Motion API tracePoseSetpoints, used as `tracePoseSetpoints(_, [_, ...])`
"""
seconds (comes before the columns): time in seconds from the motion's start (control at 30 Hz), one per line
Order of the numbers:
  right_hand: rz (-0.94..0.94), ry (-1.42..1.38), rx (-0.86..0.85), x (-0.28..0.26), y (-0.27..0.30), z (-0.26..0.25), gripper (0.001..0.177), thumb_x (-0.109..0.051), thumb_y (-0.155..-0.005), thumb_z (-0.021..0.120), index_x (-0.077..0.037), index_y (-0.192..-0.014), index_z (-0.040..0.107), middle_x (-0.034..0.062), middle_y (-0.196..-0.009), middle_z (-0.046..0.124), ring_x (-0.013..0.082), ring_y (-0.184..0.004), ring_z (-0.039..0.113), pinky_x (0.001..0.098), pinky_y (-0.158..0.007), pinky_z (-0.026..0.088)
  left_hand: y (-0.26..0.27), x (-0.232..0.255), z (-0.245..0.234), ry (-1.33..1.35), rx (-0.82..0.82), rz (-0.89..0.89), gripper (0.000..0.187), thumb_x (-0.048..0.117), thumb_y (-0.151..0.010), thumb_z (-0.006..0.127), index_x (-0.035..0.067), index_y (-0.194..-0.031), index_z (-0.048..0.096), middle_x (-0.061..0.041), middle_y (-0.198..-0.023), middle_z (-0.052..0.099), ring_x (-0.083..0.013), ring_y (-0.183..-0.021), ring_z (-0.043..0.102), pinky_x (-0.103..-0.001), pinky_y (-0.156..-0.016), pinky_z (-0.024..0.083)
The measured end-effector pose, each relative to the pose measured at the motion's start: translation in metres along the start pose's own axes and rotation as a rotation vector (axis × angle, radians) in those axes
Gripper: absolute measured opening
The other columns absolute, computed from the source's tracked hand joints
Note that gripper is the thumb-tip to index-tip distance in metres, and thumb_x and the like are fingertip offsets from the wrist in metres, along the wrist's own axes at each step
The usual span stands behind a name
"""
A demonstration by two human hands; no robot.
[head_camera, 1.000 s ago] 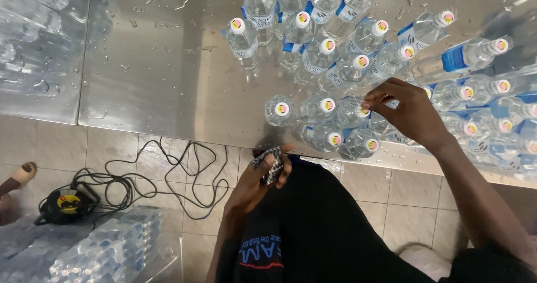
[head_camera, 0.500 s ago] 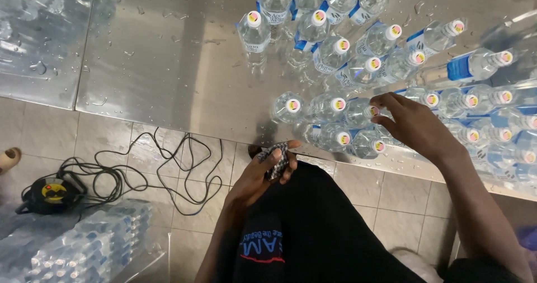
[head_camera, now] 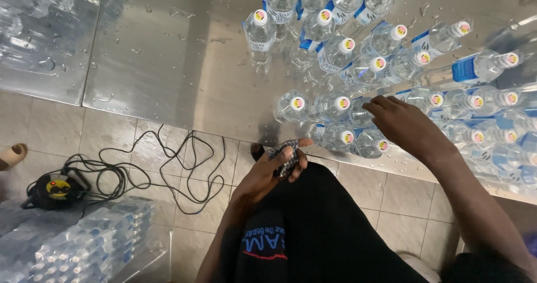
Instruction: A worker is manually applying labels or seals to the caps of numerous water bottles arranged on a large metal table in a production facility.
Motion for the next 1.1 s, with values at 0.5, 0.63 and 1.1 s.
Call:
tracePoseSetpoints(0.5, [-0.092, -0.737, 0.438, -0.089, 0.009, -0.086, 0.04, -0.021, -0.08, 0.096, -0.011, -0.117, 0.085, 0.0091, -0.091, 0.073, 0.0316, -0.087, 0.077, 0.0457, -0.085, 0.065, -0.024, -0.013, 0.026, 0.089, -0.196, 0.038, 0.068, 0.045, -0.119, 0.053, -0.008, -0.161, 0.049, -0.017, -0.113, 0.07, -0.0193, -0.094, 0.07, -0.03, -0.077, 0.057])
tracePoseSetpoints(0.63, [-0.181, -0.924, 0.419, -0.102, -0.001, -0.067, 0.043, -0.013, -0.076, 0.098, -0.006, -0.116, 0.084, 0.0126, -0.09, 0.074, 0.0343, -0.082, 0.078, 0.0511, -0.083, 0.064, -0.038, -0.033, 0.026, 0.08, -0.276, 0.007, 0.065, 0.045, -0.118, 0.055, -0.008, -0.157, 0.052, -0.019, -0.113, 0.07, -0.0209, -0.092, 0.07, -0.031, -0.074, 0.058])
tracePoseSetpoints(1.1, [-0.098, -1.109, 0.361, -0.06, 0.003, -0.082, 0.03, 0.001, -0.085, 0.085, -0.009, -0.113, 0.086, 0.0173, -0.094, 0.089, 0.0426, -0.094, 0.085, 0.0619, -0.098, 0.057, -0.035, -0.024, 0.026, -0.003, -0.237, -0.01, 0.065, 0.04, -0.117, 0.049, -0.009, -0.161, 0.046, -0.017, -0.11, 0.069, -0.0184, -0.09, 0.068, -0.031, -0.073, 0.058])
Point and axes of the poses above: each hand's wrist, its own y-axis away from the middle knuckle, its own z-axis out of the palm, x = y × z, the point moved 3 cm from there along -y, towards the middle knuckle
